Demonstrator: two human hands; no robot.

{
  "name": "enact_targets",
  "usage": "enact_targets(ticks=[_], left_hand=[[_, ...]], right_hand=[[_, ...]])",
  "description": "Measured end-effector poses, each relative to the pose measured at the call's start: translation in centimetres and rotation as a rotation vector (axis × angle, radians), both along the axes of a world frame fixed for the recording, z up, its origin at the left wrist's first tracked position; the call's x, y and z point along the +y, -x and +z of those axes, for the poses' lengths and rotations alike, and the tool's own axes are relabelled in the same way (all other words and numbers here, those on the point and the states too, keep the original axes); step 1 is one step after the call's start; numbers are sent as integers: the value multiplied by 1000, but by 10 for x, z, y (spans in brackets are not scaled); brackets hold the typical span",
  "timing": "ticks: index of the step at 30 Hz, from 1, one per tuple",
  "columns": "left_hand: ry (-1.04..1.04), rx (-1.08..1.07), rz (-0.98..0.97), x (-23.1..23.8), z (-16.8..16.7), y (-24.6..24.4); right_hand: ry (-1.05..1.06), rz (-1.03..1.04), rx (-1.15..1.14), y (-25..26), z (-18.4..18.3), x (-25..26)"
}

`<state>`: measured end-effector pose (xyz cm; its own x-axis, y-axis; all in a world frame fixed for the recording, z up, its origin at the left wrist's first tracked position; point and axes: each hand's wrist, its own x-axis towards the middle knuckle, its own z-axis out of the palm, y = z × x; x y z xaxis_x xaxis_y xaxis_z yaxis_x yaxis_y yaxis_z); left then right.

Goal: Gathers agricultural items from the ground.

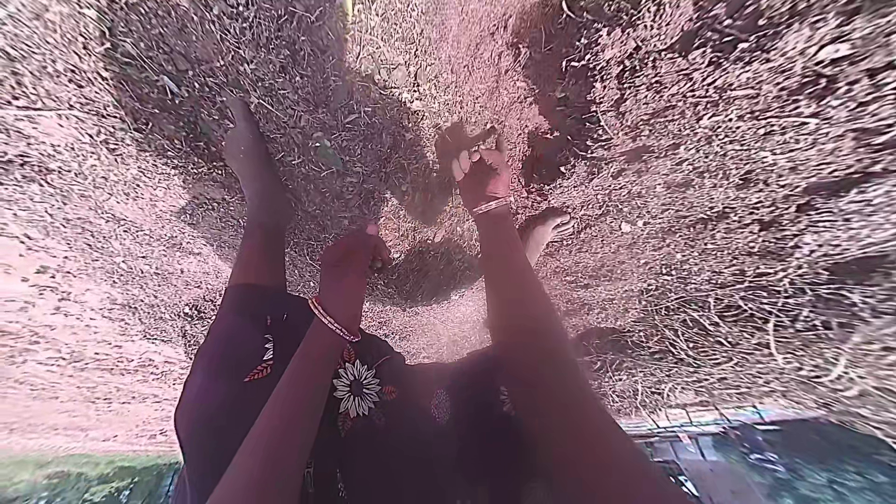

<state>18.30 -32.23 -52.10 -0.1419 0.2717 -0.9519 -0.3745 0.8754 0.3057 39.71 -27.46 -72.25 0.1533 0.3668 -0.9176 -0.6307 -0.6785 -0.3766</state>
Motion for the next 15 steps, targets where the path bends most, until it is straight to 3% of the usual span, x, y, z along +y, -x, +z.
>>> enact_targets(ticks=[2, 4, 7, 10, 11, 13, 15], left_hand=[[6, -2, -10, 1, 1, 0], [-3, 2, -6, 4, 0, -1], [-10, -8, 0, 3, 1, 2], [-47, -24, 10, 2, 1, 0], [-63, -24, 11, 4, -1, 1], [-65, -16, 2, 5, 2, 2], [-61, -21, -7, 6, 4, 1]], right_hand=[[198, -199, -249, -9, -9, 8], [354, -161, -423, -23, -26, 26], [347, 295, -538, -25, -41, 34], [-3, 956, -311, -15, -6, 33], [-21, 1042, -258, -8, 2, 33], [89, 930, -319, -6, 9, 25], [353, 526, -486, -21, -2, 23]])
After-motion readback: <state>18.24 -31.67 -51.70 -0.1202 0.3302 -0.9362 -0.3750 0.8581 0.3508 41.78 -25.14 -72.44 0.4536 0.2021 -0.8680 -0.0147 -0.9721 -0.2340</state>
